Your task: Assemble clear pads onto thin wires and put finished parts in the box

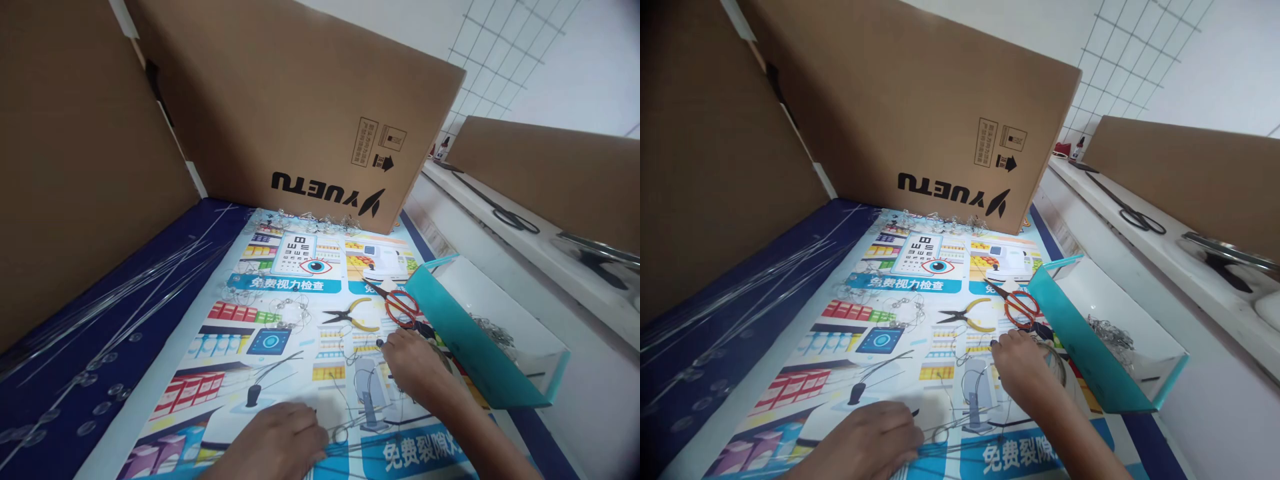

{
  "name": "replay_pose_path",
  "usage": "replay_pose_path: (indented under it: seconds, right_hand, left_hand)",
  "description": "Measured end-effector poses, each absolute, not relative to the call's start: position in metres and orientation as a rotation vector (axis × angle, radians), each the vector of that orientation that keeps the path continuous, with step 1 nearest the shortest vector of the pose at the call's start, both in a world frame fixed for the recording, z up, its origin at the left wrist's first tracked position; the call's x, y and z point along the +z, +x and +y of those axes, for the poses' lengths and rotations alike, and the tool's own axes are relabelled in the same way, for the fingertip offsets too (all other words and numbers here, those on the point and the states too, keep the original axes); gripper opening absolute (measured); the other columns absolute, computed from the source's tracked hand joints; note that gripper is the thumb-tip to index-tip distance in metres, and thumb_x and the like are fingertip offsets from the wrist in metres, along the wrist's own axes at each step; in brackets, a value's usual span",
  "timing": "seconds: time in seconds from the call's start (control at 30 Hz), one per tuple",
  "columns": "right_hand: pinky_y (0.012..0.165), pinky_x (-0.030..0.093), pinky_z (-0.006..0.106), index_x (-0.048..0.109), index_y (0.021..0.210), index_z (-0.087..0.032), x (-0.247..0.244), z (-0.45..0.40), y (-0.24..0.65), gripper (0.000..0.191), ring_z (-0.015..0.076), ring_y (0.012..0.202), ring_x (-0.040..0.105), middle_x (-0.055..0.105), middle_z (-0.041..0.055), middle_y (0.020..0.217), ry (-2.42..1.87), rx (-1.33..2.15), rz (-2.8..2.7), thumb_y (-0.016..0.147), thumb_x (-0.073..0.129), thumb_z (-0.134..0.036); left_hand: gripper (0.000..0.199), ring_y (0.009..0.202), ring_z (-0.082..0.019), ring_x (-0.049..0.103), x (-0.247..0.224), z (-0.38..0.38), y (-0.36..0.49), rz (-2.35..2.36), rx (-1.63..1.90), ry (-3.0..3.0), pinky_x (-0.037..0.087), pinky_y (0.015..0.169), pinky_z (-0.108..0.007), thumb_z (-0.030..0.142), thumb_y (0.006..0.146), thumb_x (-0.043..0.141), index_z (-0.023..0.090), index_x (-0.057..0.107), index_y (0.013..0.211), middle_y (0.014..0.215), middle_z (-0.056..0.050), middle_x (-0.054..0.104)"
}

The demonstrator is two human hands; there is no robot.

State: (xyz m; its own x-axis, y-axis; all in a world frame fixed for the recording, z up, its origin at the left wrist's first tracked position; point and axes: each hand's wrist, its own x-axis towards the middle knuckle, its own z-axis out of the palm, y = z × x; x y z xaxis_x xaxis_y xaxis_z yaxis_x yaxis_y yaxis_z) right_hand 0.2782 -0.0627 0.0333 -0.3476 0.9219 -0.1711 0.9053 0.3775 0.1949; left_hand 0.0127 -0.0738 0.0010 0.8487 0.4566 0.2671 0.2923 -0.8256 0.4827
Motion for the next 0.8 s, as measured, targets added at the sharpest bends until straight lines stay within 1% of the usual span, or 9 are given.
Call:
replay_pose_path:
  seconds: [0.1,0.17,0.23,0.33,0.43,0.53,0.6,0.7,0.8]
  right_hand:
    - [0.066,0.037,0.029,0.060,0.073,-0.015,0.041,-0.061,0.283,0.017,0.0193,0.073,0.055,0.062,0.0087,0.076,1.758,-0.011,2.390,0.079,0.047,-0.007]
    - [0.062,0.036,0.025,0.059,0.070,-0.016,0.049,-0.062,0.280,0.020,0.0165,0.069,0.055,0.062,0.0063,0.073,1.920,-0.176,2.424,0.083,0.044,-0.012]
    - [0.058,0.036,0.022,0.058,0.069,-0.017,0.057,-0.065,0.271,0.021,0.0140,0.065,0.054,0.061,0.0027,0.068,2.068,-0.518,2.464,0.084,0.044,-0.018]
    - [0.053,0.035,0.019,0.057,0.067,-0.017,0.061,-0.071,0.248,0.016,0.0115,0.060,0.052,0.058,-0.0011,0.064,2.139,-1.153,2.451,0.081,0.050,-0.021]
    - [0.051,0.034,0.018,0.058,0.066,-0.016,0.058,-0.074,0.220,0.012,0.0099,0.057,0.047,0.055,-0.0025,0.060,2.162,-1.532,2.380,0.076,0.053,-0.019]
    - [0.050,0.032,0.018,0.058,0.065,-0.016,0.052,-0.075,0.197,0.010,0.0087,0.055,0.042,0.050,-0.0039,0.057,2.111,-1.650,2.386,0.074,0.054,-0.017]
    - [0.049,0.031,0.018,0.057,0.063,-0.016,0.049,-0.077,0.187,0.011,0.0083,0.054,0.040,0.048,-0.0047,0.056,2.054,-1.649,2.420,0.074,0.054,-0.016]
    - [0.049,0.029,0.018,0.055,0.062,-0.017,0.044,-0.081,0.177,0.013,0.0082,0.053,0.039,0.046,-0.0053,0.054,1.991,-1.578,2.445,0.075,0.054,-0.018]
    - [0.049,0.029,0.019,0.052,0.061,-0.017,0.041,-0.087,0.174,0.016,0.0093,0.054,0.043,0.048,-0.0041,0.056,1.988,-1.429,2.495,0.077,0.053,-0.021]
  left_hand:
    - [0.027,0.065,-0.016,0.058,0.005,-0.072,0.010,0.608,0.516,2.531,0.044,0.058,-0.024,0.025,0.091,0.034,0.020,0.058,0.080,0.069,-0.003,0.061]
    - [0.023,0.067,-0.016,0.058,0.008,-0.071,0.007,0.642,0.535,2.461,0.044,0.060,-0.024,0.022,0.090,0.037,0.020,0.059,0.084,0.071,-0.003,0.061]
    - [0.020,0.069,-0.016,0.059,0.008,-0.069,0.005,0.666,0.601,2.361,0.044,0.061,-0.023,0.021,0.089,0.040,0.021,0.060,0.090,0.074,-0.003,0.062]
    - [0.018,0.073,-0.014,0.058,0.007,-0.068,0.004,0.716,0.644,2.139,0.043,0.064,-0.021,0.023,0.088,0.043,0.022,0.059,0.095,0.081,-0.003,0.063]
    - [0.016,0.073,-0.013,0.056,0.009,-0.066,0.004,0.832,0.604,1.879,0.041,0.065,-0.020,0.025,0.087,0.046,0.023,0.060,0.095,0.081,-0.001,0.061]
    - [0.017,0.067,-0.012,0.051,0.011,-0.066,0.004,0.920,0.634,1.650,0.039,0.060,-0.020,0.030,0.085,0.050,0.021,0.060,0.095,0.075,0.000,0.058]
    - [0.018,0.061,-0.011,0.047,0.013,-0.065,0.003,0.941,0.659,1.543,0.036,0.055,-0.019,0.032,0.084,0.050,0.017,0.061,0.086,0.068,0.001,0.054]
    - [0.023,0.058,-0.010,0.041,0.015,-0.066,0.002,0.944,0.683,1.484,0.032,0.053,-0.019,0.032,0.083,0.050,0.014,0.058,0.071,0.061,0.003,0.048]
    - [0.022,0.058,-0.010,0.040,0.018,-0.068,0.001,0.929,0.669,1.473,0.032,0.054,-0.019,0.029,0.082,0.050,0.014,0.055,0.066,0.060,0.003,0.046]
